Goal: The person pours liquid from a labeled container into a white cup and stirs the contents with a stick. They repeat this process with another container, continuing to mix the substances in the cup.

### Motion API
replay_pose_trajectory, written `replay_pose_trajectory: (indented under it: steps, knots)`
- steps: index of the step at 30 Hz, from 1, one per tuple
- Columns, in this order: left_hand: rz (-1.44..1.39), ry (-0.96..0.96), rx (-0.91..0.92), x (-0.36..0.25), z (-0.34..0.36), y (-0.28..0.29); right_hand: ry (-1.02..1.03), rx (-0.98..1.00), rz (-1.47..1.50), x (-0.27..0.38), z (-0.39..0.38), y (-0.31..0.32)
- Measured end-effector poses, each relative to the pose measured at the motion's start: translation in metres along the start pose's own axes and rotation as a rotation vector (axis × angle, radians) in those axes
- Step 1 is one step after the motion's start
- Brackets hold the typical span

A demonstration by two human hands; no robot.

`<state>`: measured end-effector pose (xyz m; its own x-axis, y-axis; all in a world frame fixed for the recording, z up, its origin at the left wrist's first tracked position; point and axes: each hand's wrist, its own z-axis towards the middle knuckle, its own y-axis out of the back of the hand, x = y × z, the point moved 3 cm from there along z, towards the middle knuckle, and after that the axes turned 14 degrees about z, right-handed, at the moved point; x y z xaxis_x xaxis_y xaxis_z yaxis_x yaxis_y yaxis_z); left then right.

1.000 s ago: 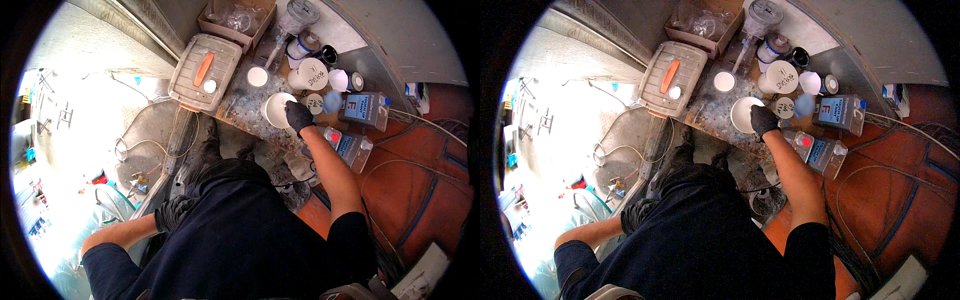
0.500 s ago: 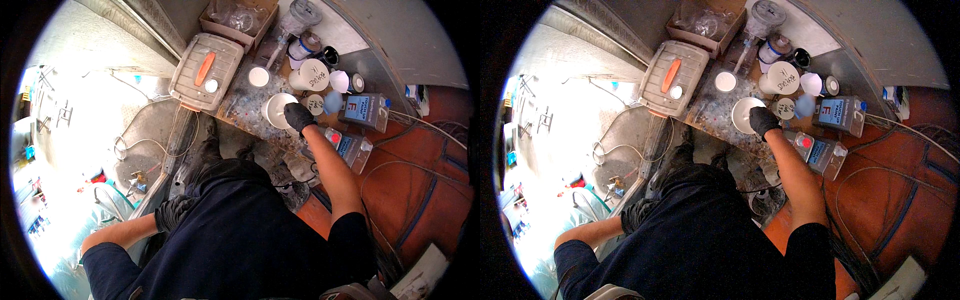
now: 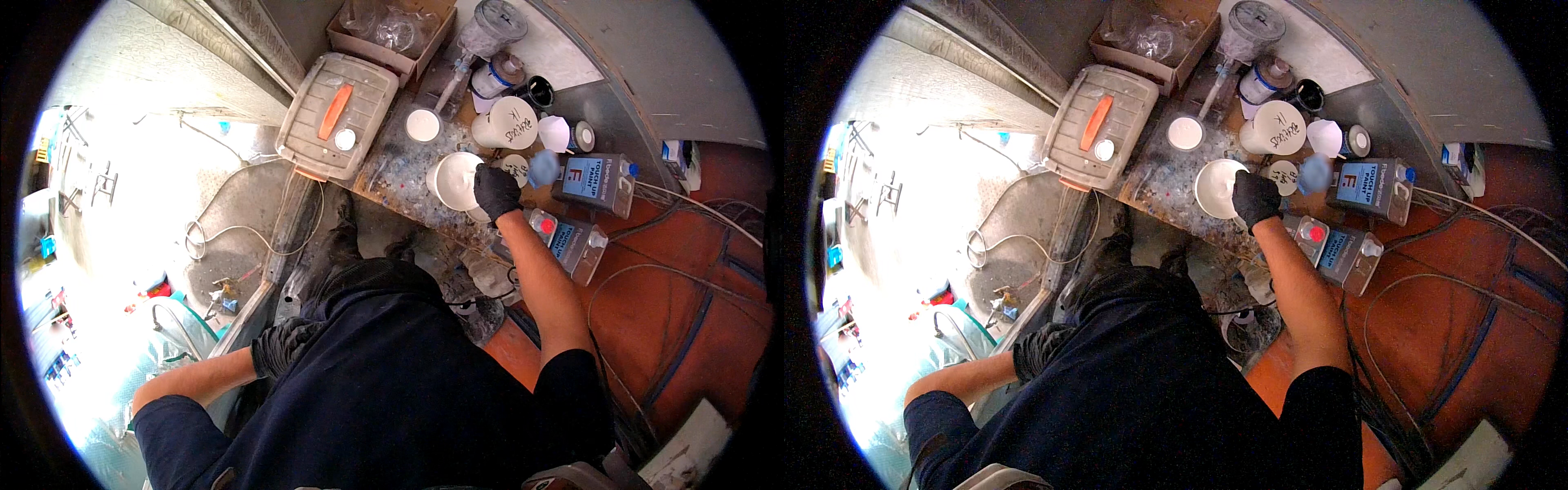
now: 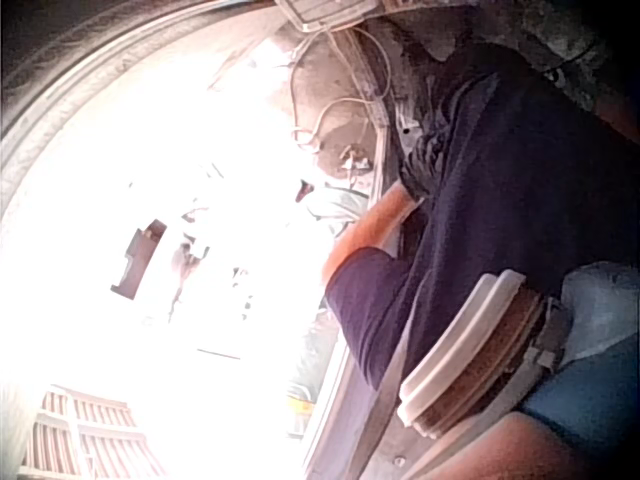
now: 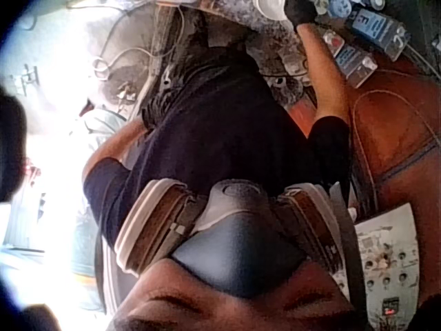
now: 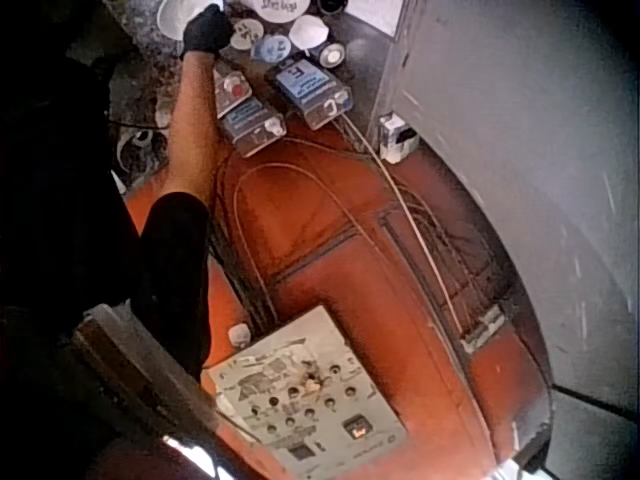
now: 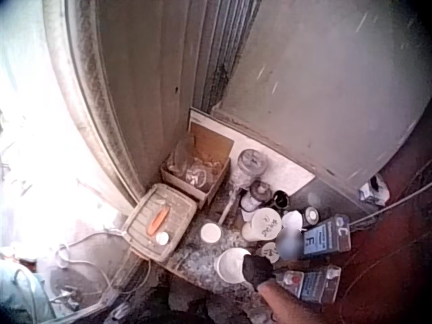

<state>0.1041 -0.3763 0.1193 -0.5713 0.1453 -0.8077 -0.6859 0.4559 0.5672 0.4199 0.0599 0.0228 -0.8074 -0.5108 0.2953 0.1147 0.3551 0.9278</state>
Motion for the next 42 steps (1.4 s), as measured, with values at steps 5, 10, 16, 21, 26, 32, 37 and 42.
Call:
replay_pose_trajectory:
  steps: [5, 10, 16, 21, 26, 32, 37, 42]
  knots:
    - [0.103, -0.001, 0.032, 0.000, -0.003, 0.002, -0.104, 0.154, 0.008, -0.012, -0.011, -0.009]
    - [0.092, -0.012, 0.025, -0.001, -0.001, 0.001, 0.048, 0.041, 0.170, -0.005, -0.012, -0.010]
    - [0.110, -0.014, 0.017, -0.006, 0.004, 0.005, -0.226, 0.016, 0.068, -0.014, -0.013, 0.001]
    - [0.036, -0.017, 0.024, -0.001, 0.003, 0.001, -0.010, 0.113, 0.154, -0.019, -0.013, -0.025]
    - [0.009, 0.014, 0.032, -0.011, 0.012, 0.012, -0.172, -0.087, 0.144, -0.015, -0.008, -0.006]
    - [0.003, 0.002, 0.027, -0.010, 0.014, 0.012, 0.039, 0.164, 0.135, -0.016, -0.019, -0.027]
    - [0.017, 0.000, 0.003, -0.006, 0.006, 0.007, -0.151, -0.090, 0.159, -0.015, -0.010, -0.007]
    - [0.018, -0.024, 0.013, -0.006, 0.008, 0.007, -0.096, 0.086, 0.151, -0.011, -0.012, -0.018]
